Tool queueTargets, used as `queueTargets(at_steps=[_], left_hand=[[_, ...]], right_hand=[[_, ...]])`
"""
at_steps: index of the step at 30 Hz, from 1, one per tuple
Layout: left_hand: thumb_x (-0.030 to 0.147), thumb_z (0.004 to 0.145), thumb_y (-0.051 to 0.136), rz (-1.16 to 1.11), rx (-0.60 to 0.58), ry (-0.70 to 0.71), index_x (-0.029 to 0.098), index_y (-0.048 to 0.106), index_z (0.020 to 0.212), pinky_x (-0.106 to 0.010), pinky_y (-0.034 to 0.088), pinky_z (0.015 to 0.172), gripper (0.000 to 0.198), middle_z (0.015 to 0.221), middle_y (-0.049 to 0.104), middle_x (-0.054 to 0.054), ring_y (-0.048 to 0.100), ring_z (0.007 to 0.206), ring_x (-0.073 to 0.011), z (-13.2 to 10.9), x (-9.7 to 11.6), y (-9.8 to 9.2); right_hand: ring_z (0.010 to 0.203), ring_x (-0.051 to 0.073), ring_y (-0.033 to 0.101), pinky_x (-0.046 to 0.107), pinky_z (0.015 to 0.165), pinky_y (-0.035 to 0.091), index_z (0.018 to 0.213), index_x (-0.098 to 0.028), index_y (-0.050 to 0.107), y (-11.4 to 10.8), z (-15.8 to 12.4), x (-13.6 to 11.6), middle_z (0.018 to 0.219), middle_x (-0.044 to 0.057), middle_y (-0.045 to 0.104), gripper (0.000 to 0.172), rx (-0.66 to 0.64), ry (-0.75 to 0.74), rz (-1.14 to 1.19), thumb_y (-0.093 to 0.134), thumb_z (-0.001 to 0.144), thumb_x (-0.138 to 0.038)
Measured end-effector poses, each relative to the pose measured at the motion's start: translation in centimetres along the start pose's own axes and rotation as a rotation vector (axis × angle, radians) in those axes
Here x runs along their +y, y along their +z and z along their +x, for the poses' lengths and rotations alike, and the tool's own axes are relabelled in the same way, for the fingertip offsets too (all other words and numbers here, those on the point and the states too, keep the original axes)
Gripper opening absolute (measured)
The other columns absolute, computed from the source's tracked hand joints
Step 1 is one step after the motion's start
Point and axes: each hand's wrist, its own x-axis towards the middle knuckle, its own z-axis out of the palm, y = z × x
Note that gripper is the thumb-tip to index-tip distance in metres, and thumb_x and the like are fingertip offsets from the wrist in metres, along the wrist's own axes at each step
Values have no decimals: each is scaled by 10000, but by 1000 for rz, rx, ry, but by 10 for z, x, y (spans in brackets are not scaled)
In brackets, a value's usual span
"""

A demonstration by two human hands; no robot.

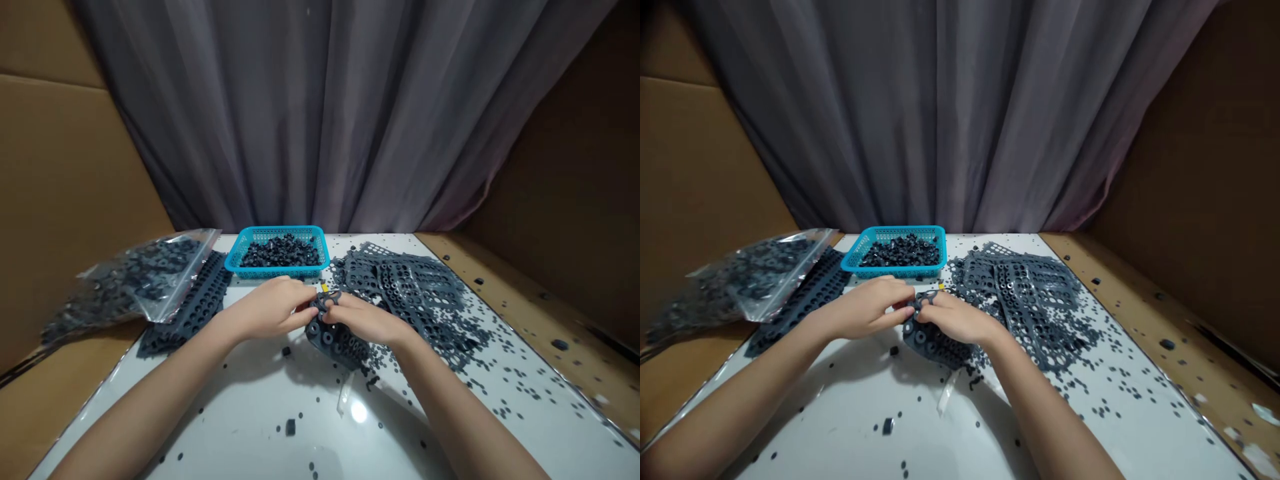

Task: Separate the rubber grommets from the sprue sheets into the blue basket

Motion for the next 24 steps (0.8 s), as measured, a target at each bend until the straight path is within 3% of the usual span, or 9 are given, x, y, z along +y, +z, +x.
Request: queueTargets(at_steps=[3,6,10,14,17,20,22,24], left_hand=[[272,851,417,54,28,-16,169,492,680,-290,334,604,214,608,504,-6,430,570,-150,3,2,2],[257,854,408,-107,78,34,175,426,618,-271,298,568,250,561,421,20,370,539,-126,1,0,7],[321,875,381,-654,194,35,176,357,580,-239,259,511,330,538,322,41,320,510,-95,-2,-4,23],[453,795,485,-1322,350,-197,182,383,599,-207,269,432,349,518,343,52,338,445,-79,4,4,46],[441,729,565,-1647,408,-392,195,395,629,-199,296,385,316,488,357,71,342,385,-77,9,14,55],[384,780,528,-1778,533,-358,193,345,588,-201,331,437,328,483,299,77,303,413,-70,12,18,56],[352,829,476,-1753,601,-247,187,321,566,-209,335,492,346,499,290,63,307,465,-80,13,15,55],[332,850,444,-1668,598,-163,183,340,570,-224,330,531,334,515,324,49,323,507,-94,12,8,53]], right_hand=[[620,105,317,245,580,309,613,-171,436,-2,1,7,616,-33,379,203,-37,0,-15,513,777,-261],[559,85,276,233,504,253,588,-169,422,-6,2,14,569,-45,321,349,-130,39,14,552,795,-418],[502,59,290,217,461,229,556,-163,421,-1,4,19,535,-57,340,436,-129,23,287,650,699,-505],[385,59,348,225,431,309,495,-164,440,16,9,24,407,-64,399,459,-65,7,683,681,649,-522],[337,66,357,254,459,367,460,-165,456,24,13,27,357,-50,431,451,-61,-20,836,669,659,-509],[325,62,341,255,457,366,480,-163,499,24,14,28,347,-53,435,423,-3,-36,902,687,628,-512],[333,59,341,240,438,349,497,-157,523,21,13,29,353,-55,437,413,82,-12,886,715,596,-510],[362,58,367,220,419,328,523,-144,555,17,13,29,394,-47,472,401,170,37,826,749,558,-494]])
